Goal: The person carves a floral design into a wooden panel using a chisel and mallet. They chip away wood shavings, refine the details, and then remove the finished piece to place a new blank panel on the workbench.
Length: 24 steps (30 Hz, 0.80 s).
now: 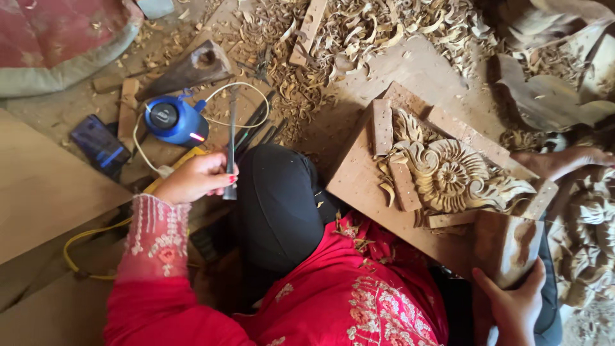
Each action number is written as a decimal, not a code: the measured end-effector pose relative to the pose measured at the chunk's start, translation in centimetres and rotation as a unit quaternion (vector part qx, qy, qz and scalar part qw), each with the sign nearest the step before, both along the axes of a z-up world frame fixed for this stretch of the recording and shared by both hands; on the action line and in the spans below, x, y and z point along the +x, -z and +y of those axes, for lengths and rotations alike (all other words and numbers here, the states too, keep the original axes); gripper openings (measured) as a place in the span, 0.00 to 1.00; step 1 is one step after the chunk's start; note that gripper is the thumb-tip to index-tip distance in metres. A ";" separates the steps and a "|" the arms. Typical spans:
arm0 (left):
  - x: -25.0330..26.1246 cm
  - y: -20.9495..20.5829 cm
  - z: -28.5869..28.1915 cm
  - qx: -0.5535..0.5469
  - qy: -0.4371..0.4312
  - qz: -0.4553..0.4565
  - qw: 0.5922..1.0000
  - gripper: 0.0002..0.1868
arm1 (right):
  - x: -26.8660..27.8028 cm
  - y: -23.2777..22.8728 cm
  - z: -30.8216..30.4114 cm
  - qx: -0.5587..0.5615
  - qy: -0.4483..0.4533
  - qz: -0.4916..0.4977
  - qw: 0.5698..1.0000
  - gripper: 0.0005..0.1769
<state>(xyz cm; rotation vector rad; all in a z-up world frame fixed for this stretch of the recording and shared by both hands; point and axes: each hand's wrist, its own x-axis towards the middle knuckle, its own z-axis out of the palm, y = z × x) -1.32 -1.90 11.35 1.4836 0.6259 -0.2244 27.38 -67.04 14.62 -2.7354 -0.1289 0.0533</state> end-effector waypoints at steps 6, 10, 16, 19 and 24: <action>7.6 -7.1 -6.4 0.014 -0.133 -0.122 0.984 0.15 | -0.3 -1.9 0.7 0.006 0.034 0.046 0.998 0.69; 14.7 -7.1 -10.7 -0.036 -0.160 -0.188 0.968 0.09 | 1.6 -3.2 1.0 0.006 0.047 0.042 0.998 0.70; 25.7 -6.4 -19.6 -0.078 -0.048 -0.281 0.955 0.07 | 3.2 -5.5 1.3 0.039 -0.015 0.026 0.999 0.66; 31.1 -5.3 -25.7 -0.078 -0.075 -0.303 0.947 0.09 | 3.0 -6.5 2.2 0.065 0.013 0.048 0.997 0.64; 37.0 -2.8 -32.2 0.028 -0.117 -0.280 0.952 0.13 | 3.2 -7.0 2.9 0.067 0.044 0.084 0.993 0.63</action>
